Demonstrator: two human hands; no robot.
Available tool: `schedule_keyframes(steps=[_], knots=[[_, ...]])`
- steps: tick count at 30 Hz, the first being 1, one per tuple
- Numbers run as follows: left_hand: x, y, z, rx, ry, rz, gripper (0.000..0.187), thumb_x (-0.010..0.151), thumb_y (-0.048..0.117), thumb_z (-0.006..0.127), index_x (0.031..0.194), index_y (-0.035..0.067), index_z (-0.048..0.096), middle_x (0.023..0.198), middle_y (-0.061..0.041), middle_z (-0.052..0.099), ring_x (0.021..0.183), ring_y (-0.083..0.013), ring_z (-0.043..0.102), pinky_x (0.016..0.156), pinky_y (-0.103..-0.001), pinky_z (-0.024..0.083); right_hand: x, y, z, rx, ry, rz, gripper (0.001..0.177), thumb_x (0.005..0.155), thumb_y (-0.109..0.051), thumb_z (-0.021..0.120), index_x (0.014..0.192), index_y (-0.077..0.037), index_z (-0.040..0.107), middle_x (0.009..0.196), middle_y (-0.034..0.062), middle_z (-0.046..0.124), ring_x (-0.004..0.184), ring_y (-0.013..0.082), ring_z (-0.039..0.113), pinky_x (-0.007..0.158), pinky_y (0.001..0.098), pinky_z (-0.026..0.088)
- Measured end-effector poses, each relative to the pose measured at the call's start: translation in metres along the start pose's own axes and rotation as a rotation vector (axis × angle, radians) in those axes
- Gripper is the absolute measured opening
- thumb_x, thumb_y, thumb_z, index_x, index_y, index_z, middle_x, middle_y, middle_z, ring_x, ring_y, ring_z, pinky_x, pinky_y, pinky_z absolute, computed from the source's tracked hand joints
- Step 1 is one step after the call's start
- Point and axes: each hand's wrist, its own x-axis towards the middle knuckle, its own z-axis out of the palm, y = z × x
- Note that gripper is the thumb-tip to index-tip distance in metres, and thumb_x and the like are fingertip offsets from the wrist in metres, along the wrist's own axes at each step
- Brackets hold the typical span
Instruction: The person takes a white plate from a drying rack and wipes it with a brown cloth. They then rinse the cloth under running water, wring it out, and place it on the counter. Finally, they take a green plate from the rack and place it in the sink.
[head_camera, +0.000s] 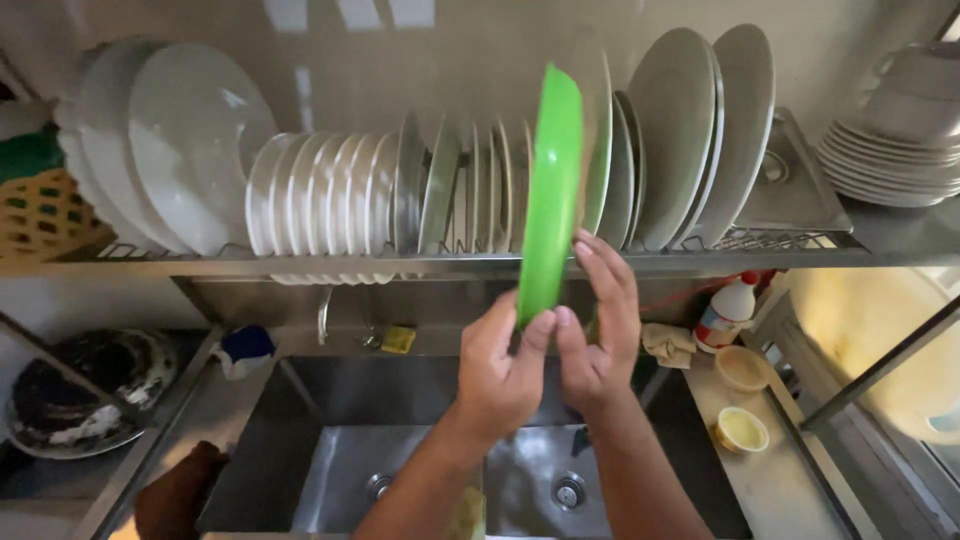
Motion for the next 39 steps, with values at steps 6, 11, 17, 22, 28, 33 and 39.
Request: schedule_keyframes(steps=[6,11,17,22,28,33,39], knots=[[-0.026,0.035,-0.002,0.127,-0.132,0.148,0.033,0.100,0.007,0.064,0.131,-0.005,0.063,0.126,-0.023,0.072,0.119,-0.0364,0.074,0.104,-0.038,0.057,-0.008,-0.014,-0.028,0.092,0.047,0.038,0.053,0.109,-0.034,0.049,0.147,0.002,0.051,0.151,0.0193,0.050,0.140,0.0309,0.052,0.121,0.0407,0.043],[-0.043,0.054,0.001,0.164,-0.147,0.156,0.035,0.098,0.010,0.068,0.130,-0.004,0.063,0.128,-0.025,0.069,0.120,-0.0397,0.072,0.105,-0.040,0.057,-0.017,-0.025,-0.031,0.064,0.051,0.030,0.056,0.111,-0.040,0.047,0.148,0.001,0.052,0.147,0.0181,0.051,0.137,0.0280,0.051,0.120,0.0382,0.040],[-0.051,0.043,-0.030,-0.035,-0.221,0.124,0.047,0.096,0.017,0.061,0.138,-0.003,0.058,0.147,-0.026,0.055,0.138,-0.0407,0.057,0.119,-0.042,0.045,-0.031,-0.050,-0.010,0.145,0.022,0.105,0.059,0.112,-0.044,0.046,0.149,0.002,0.049,0.149,0.0171,0.048,0.137,0.0266,0.051,0.119,0.0387,0.042],[-0.069,-0.003,-0.072,-0.295,-0.231,0.012,0.039,0.109,0.024,0.055,0.139,-0.001,0.060,0.153,-0.024,0.052,0.146,-0.0374,0.050,0.131,-0.043,0.036,-0.055,-0.066,0.036,0.272,0.018,0.247,0.068,0.109,-0.052,0.049,0.150,0.003,0.047,0.146,0.0125,0.049,0.134,0.0224,0.052,0.116,0.0360,0.043],[-0.076,-0.031,-0.159,0.088,-0.215,0.020,0.053,0.095,0.021,0.067,0.142,-0.001,0.053,0.149,-0.024,0.053,0.146,-0.0424,0.048,0.123,-0.046,0.039,-0.079,-0.092,0.110,0.297,-0.095,0.392,0.093,0.093,-0.071,0.058,0.153,0.001,0.049,0.146,0.0117,0.056,0.137,0.0209,0.054,0.117,0.0334,0.041],[-0.079,-0.052,-0.217,0.252,-0.212,-0.014,0.064,0.084,0.020,0.078,0.137,-0.003,0.052,0.147,-0.030,0.048,0.136,-0.0452,0.049,0.114,-0.045,0.041,-0.081,-0.128,0.163,0.186,-0.231,0.511,0.086,0.079,-0.031,0.073,0.153,0.000,0.043,0.146,0.0131,0.056,0.133,0.0210,0.053,0.109,0.0339,0.043],[-0.072,-0.047,-0.264,0.270,-0.164,-0.051,0.052,0.089,0.014,0.073,0.139,0.002,0.061,0.144,-0.020,0.058,0.136,-0.0382,0.054,0.115,-0.044,0.042,-0.114,-0.107,0.204,0.297,-0.123,0.578,0.064,0.088,0.002,0.060,0.151,0.002,0.048,0.147,0.0124,0.059,0.135,0.0192,0.055,0.114,0.0328,0.042]])
